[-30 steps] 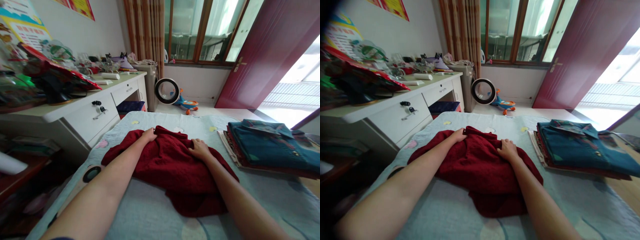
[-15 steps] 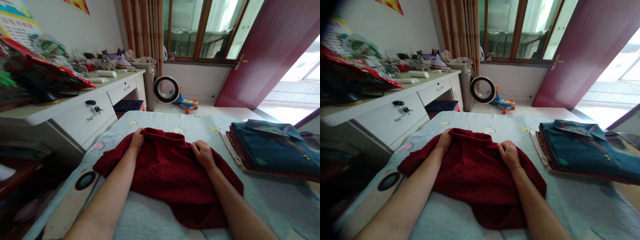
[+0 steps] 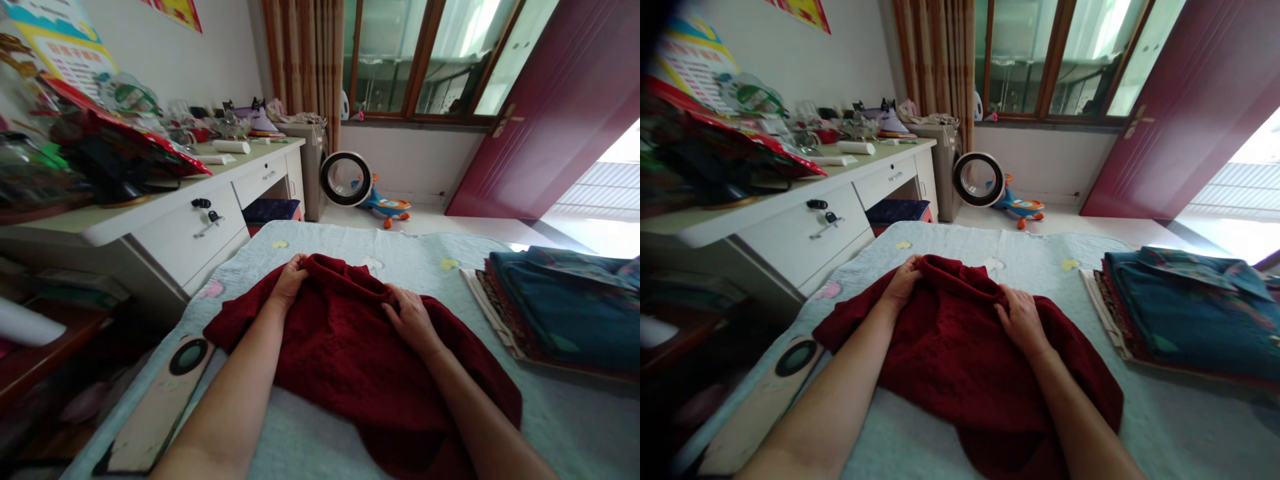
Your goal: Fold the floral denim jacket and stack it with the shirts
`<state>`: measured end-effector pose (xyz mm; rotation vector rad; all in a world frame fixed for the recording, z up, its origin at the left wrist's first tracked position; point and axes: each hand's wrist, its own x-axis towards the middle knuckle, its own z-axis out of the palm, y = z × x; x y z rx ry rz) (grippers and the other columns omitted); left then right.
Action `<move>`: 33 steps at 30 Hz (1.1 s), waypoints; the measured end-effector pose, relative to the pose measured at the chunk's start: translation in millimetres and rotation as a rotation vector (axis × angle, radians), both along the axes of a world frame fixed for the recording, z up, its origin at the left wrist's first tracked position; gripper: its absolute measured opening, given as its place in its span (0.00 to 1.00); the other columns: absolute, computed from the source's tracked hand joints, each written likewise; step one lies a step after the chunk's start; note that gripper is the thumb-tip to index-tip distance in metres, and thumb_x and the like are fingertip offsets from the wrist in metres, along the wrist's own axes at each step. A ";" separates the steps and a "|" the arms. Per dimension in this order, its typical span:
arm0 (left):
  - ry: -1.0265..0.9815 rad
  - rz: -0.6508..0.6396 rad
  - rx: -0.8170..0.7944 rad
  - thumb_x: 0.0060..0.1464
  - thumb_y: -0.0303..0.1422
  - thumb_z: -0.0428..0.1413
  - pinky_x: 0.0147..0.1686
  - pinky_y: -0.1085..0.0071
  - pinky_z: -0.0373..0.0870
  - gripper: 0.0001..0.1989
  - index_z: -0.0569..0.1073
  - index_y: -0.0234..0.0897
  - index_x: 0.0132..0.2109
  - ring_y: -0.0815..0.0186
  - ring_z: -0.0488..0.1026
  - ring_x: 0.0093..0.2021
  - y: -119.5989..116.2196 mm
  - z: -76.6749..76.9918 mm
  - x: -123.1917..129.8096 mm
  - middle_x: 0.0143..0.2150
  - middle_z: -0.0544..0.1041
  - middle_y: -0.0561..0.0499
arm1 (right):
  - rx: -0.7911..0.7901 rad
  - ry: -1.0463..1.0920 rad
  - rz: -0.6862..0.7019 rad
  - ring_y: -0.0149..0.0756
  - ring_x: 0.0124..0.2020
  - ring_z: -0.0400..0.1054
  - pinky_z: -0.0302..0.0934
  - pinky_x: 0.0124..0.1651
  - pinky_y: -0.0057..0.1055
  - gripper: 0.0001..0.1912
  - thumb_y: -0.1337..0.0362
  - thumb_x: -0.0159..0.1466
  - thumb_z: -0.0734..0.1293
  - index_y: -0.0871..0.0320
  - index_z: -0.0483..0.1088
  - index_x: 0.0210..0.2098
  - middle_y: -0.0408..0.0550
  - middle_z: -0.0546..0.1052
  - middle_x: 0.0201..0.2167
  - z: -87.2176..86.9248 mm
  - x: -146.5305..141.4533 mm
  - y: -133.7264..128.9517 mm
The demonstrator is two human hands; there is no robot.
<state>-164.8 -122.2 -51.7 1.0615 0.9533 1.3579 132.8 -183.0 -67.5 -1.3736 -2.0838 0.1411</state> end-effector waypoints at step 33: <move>0.380 -0.178 0.082 0.50 0.35 0.52 0.39 0.67 0.70 0.13 0.75 0.35 0.41 0.60 0.74 0.37 -2.9 28.9 -3.7 0.36 0.78 0.50 | 0.044 0.322 -0.215 0.42 0.39 0.69 0.64 0.45 0.39 0.10 0.58 0.67 0.57 0.55 0.65 0.43 0.50 0.74 0.37 8.8 3.1 -4.4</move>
